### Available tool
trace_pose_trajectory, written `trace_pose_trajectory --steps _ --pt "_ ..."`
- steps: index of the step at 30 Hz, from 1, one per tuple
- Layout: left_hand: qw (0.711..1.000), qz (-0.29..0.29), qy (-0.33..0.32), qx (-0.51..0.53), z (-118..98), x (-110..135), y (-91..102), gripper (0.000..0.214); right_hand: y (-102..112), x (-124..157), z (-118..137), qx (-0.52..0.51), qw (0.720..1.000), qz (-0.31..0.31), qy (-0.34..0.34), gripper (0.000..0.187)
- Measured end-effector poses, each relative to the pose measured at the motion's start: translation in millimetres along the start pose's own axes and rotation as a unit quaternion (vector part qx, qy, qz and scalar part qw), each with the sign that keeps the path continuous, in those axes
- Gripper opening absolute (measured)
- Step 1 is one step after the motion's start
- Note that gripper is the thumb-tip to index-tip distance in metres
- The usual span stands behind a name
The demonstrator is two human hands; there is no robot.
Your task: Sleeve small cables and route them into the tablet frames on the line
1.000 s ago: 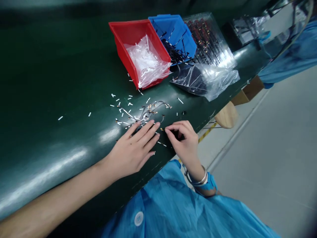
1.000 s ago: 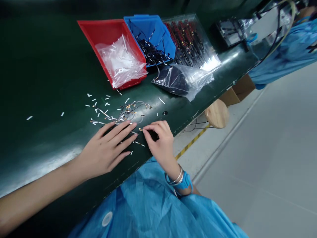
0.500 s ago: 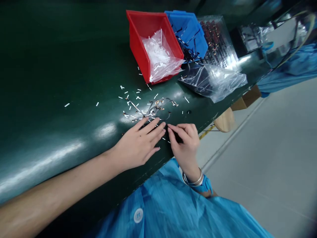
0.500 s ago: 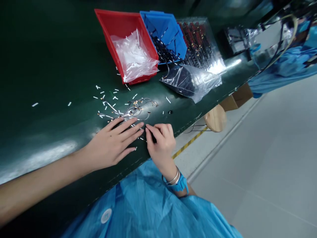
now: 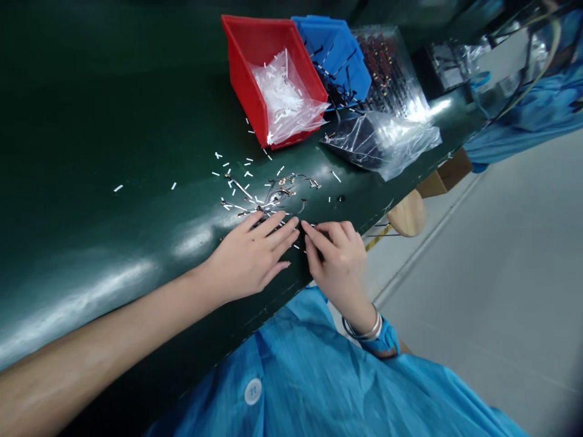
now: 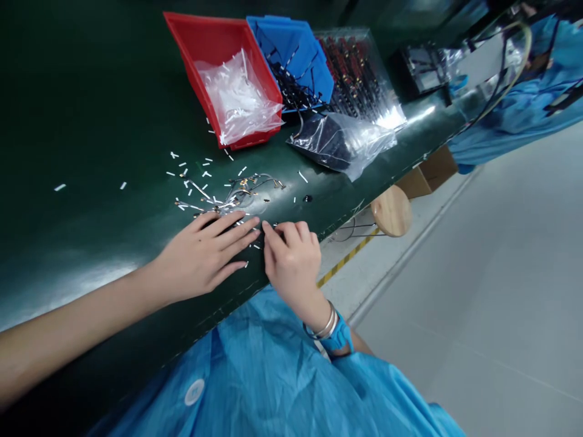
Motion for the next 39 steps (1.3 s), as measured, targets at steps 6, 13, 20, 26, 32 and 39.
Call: trace_pose_trajectory --steps 6,13,20,26,32,39 --pt "0.998 -0.042 -0.038 -0.001 -6 1 13.0 0.038 3 -11 -21 -0.058 0.997 -0.058 0.011 0.031" --pt "0.998 -0.05 -0.028 0.006 -5 2 14.0 0.039 -3 -10 -25 -0.082 0.994 -0.068 0.04 0.027" --pt "0.994 -0.103 -0.001 0.045 4 -6 30.7 0.03 -7 -69 -65 -0.089 0.994 -0.021 -0.06 0.012" --pt "0.99 -0.111 0.08 0.019 31 -36 31.9 0.027 -35 -112 -72 -0.056 0.981 0.166 -0.078 0.009" --pt "0.989 -0.09 0.117 0.028 42 -47 24.1 0.032 -34 -109 -74 -0.08 0.973 0.2 -0.089 0.009" --pt "0.987 -0.086 0.135 0.005 48 -53 22.7 0.031 -41 -107 -72 -0.051 0.953 0.283 -0.095 0.014"
Point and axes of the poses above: each hand's wrist, its own x-axis away from the middle knuckle, its own y-axis out of the back of the hand, z = x × y, the point moved 8 cm from there along -x, towards the middle knuckle
